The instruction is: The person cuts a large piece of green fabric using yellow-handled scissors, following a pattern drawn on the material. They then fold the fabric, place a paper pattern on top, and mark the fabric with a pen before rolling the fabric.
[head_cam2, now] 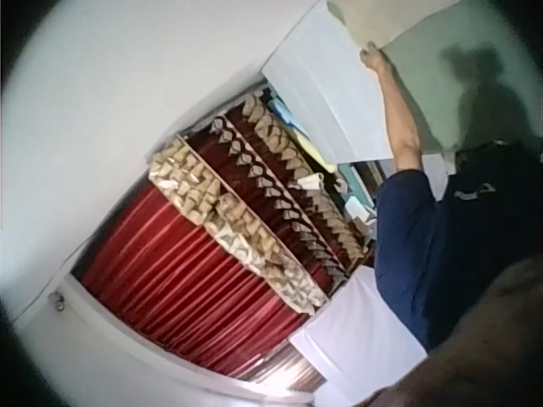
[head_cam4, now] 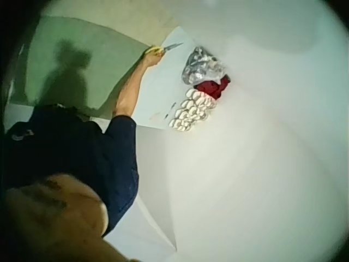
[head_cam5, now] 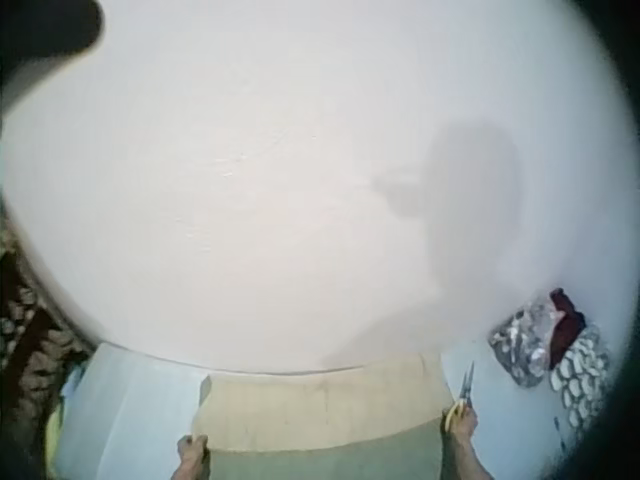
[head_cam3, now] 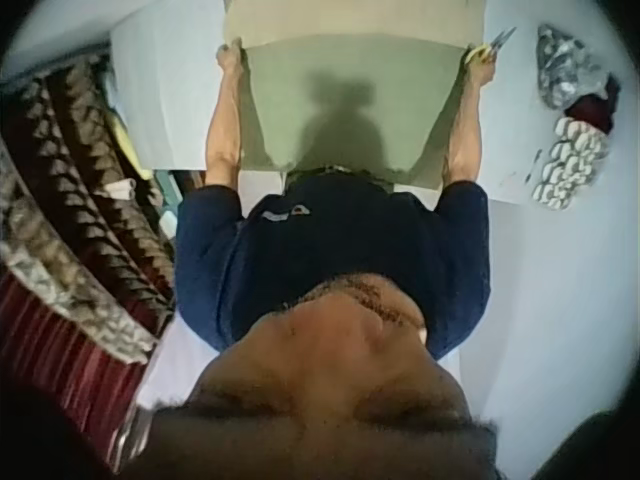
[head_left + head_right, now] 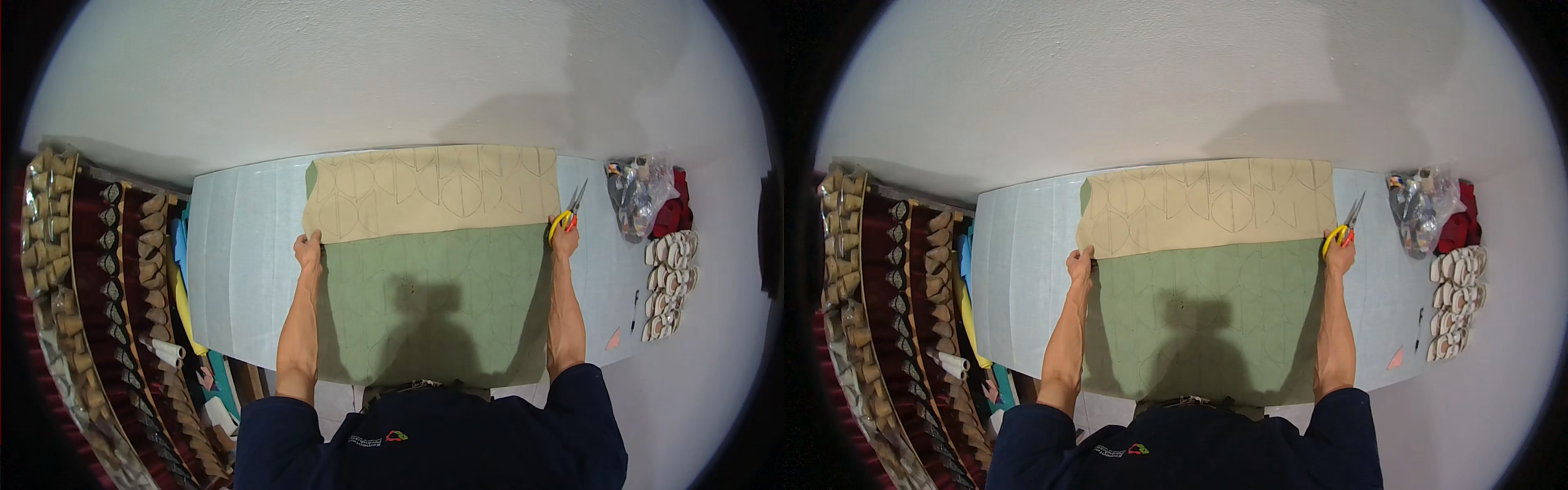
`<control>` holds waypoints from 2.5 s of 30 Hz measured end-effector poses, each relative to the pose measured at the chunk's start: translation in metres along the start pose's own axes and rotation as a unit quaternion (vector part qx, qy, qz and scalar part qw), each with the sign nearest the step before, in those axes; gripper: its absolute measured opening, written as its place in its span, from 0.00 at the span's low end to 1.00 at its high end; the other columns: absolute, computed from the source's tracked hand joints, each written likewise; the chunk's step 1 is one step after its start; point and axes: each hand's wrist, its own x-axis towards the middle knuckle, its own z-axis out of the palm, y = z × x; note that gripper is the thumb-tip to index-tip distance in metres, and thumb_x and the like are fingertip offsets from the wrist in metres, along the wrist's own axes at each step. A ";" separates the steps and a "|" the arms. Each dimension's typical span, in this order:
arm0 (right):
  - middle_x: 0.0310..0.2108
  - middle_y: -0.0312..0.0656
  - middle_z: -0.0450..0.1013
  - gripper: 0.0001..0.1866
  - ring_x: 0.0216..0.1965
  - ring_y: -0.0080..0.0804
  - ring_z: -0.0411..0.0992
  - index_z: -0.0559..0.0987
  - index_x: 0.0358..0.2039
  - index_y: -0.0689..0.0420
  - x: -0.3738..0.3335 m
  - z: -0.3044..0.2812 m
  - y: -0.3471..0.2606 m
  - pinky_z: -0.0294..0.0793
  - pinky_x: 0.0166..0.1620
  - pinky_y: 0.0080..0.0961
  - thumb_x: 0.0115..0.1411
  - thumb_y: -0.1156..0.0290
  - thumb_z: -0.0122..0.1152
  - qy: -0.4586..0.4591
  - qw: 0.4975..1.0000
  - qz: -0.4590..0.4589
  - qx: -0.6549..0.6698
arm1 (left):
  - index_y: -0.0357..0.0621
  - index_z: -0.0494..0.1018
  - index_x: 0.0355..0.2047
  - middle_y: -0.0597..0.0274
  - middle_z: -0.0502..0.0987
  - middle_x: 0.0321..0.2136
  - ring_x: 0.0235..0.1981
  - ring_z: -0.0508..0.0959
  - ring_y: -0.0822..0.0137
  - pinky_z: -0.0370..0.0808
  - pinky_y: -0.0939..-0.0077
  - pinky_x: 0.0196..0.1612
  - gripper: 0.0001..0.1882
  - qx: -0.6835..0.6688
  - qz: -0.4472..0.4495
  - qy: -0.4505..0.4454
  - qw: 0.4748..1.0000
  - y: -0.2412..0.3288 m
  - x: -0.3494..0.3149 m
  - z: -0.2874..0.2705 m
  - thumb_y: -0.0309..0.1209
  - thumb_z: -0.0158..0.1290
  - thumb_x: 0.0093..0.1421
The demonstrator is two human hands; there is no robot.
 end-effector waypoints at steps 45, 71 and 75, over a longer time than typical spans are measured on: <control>0.18 0.27 0.65 0.25 0.19 0.16 0.62 0.82 0.32 0.61 -0.347 -0.165 0.142 0.60 0.24 0.21 0.58 0.48 0.76 -0.313 0.941 0.095 0.082 | 0.51 0.49 0.76 0.43 0.38 0.76 0.77 0.37 0.41 0.37 0.27 0.71 0.64 0.388 0.397 -0.378 0.741 -0.181 -0.347 -0.036 0.56 0.72 0.46; 0.25 0.36 0.76 0.30 0.29 0.22 0.71 0.85 0.43 0.63 -0.447 -0.318 0.280 0.69 0.34 0.25 0.60 0.44 0.71 -0.379 0.922 -0.030 -0.072 | 0.36 0.59 0.67 0.35 0.61 0.65 0.65 0.65 0.37 0.67 0.46 0.65 0.47 0.312 0.063 -0.086 0.944 -0.347 -0.423 0.001 0.45 0.66 0.54; 0.29 0.45 0.80 0.33 0.32 0.29 0.74 0.84 0.49 0.62 -0.456 -0.337 0.291 0.74 0.40 0.29 0.59 0.43 0.71 -0.389 0.914 -0.046 -0.111 | 0.33 0.52 0.70 0.35 0.61 0.65 0.65 0.64 0.33 0.67 0.46 0.66 0.51 0.266 0.051 -0.060 0.961 -0.348 -0.427 0.019 0.44 0.65 0.54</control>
